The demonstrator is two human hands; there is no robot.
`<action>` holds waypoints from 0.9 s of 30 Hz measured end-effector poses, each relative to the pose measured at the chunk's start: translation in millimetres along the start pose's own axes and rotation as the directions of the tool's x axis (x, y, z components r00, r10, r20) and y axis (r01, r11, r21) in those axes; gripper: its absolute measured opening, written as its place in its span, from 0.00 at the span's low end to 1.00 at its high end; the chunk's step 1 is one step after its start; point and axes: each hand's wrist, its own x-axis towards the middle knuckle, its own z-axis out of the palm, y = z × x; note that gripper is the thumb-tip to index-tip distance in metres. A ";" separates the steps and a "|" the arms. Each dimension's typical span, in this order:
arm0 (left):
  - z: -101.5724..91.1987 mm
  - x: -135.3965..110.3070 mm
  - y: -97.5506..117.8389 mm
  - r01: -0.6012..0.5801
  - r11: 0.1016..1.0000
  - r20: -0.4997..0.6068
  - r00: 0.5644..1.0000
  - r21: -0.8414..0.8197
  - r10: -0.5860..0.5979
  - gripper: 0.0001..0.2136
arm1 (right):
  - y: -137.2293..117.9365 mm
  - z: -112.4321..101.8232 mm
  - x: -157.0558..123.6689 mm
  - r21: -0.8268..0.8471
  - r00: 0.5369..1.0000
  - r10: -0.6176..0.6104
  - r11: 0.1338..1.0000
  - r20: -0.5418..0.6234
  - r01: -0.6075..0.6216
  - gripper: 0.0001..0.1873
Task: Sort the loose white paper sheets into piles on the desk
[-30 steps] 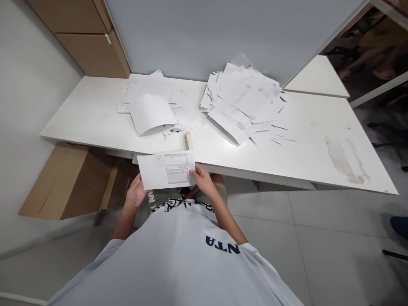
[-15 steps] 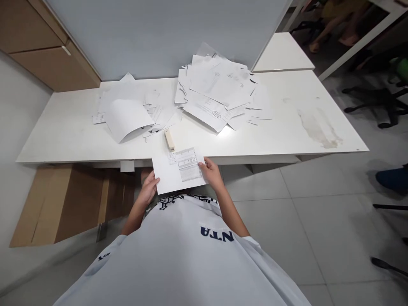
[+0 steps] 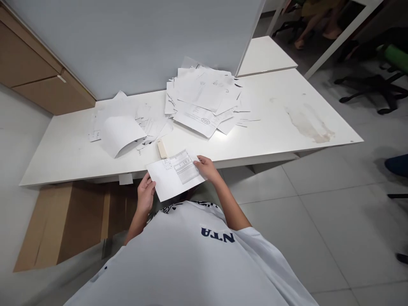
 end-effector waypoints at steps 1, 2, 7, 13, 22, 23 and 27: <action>1.3 2.9 2.0 0.014 1.000 0.021 1.000 0.013 -0.014 0.33 | -2.3 -0.6 2.2 -0.014 1.000 -0.005 1.000 0.010 0.005 0.15; 2.4 6.5 4.3 0.032 0.999 0.038 0.999 0.025 -0.033 0.34 | -5.1 -1.0 4.9 -0.035 1.000 -0.005 0.999 0.029 0.006 0.14; 4.9 19.8 16.5 0.089 0.988 0.046 0.994 0.124 -0.095 0.37 | -18.4 -1.4 15.2 -0.165 0.999 0.039 0.986 0.031 -0.033 0.09; 1.9 14.8 12.3 0.056 0.966 -0.066 0.997 0.253 -0.040 0.41 | -15.2 0.2 15.3 -0.220 0.999 0.018 0.975 0.033 -0.011 0.08; -16.6 27.9 9.4 -0.075 0.947 -0.088 0.990 0.312 0.108 0.35 | -25.2 11.1 35.6 -0.117 0.997 0.044 0.992 0.057 -0.037 0.07; -17.5 28.8 10.4 -0.075 0.938 -0.075 0.992 0.339 0.106 0.33 | -25.4 11.2 35.1 -0.087 0.997 0.050 0.995 0.058 -0.045 0.07; -16.9 25.8 10.5 -0.056 0.877 -0.097 0.988 0.477 0.116 0.28 | -21.5 10.3 25.0 -0.157 0.994 0.079 0.985 0.079 -0.066 0.07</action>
